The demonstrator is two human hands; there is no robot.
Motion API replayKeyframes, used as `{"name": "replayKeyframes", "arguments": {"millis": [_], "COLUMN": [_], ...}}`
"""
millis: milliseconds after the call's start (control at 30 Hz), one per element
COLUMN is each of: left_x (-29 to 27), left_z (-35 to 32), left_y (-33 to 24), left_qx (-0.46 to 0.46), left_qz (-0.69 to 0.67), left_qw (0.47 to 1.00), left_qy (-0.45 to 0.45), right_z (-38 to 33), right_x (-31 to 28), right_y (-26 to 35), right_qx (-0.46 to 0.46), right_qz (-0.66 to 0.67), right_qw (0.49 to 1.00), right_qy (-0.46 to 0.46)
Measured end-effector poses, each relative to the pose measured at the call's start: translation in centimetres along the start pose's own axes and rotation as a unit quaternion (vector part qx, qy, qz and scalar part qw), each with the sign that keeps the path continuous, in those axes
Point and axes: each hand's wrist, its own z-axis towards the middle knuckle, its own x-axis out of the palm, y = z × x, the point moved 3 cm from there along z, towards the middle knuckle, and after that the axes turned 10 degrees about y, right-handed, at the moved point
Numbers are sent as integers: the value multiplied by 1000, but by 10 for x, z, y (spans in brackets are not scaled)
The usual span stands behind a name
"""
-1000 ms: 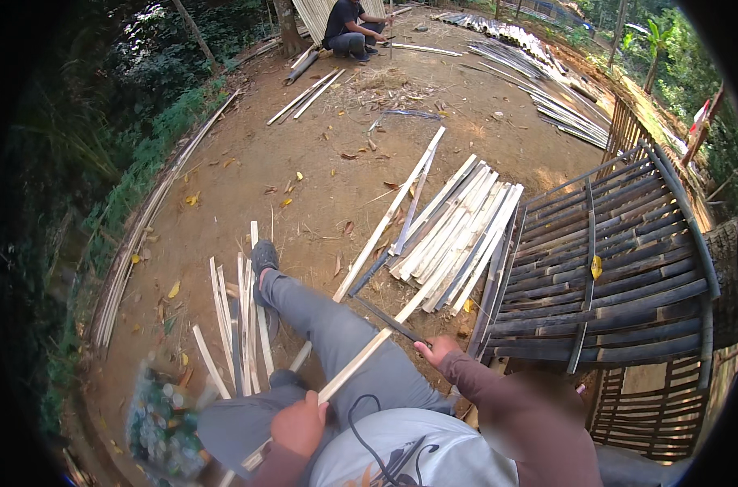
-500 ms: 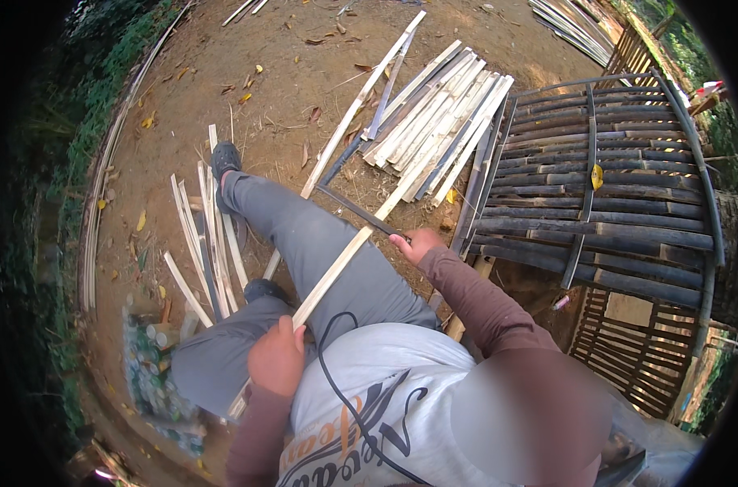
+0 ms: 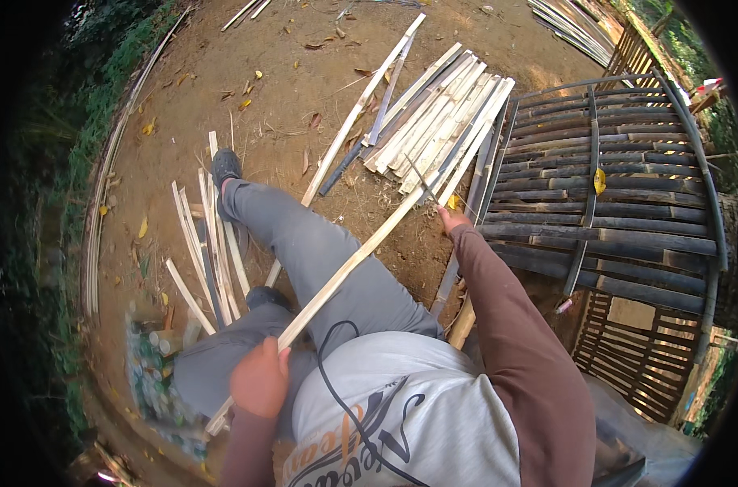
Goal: The person uses a machete to shave and trim a long bamboo strip held by hand, scraping the blade along the length of the wood to smooth it.
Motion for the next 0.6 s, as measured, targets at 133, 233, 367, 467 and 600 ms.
{"name": "replayKeyframes", "arguments": {"millis": [133, 233, 367, 467, 600], "left_x": [-12, -15, -15, -10, -22], "left_z": [-29, -25, -42, -52, -55], "left_y": [20, 26, 40, 58, 55], "left_qx": [-82, -62, -93, -81, -94], "left_qz": [21, 11, -17, 3, 27], "left_qw": [996, 998, 995, 996, 994], "left_qy": [34, 25, 15, 23, 54], "right_z": [-11, -28, -176, -224, -161], "right_x": [-16, -17, -46, -61, -17], "right_y": [70, 67, 153, 168, 109], "right_qx": [62, -55, -252, -310, -227], "right_qz": [118, 170, 108, -49, -33], "right_qw": [986, 981, 941, 916, 944], "right_qy": [99, 80, 200, 251, 237]}}
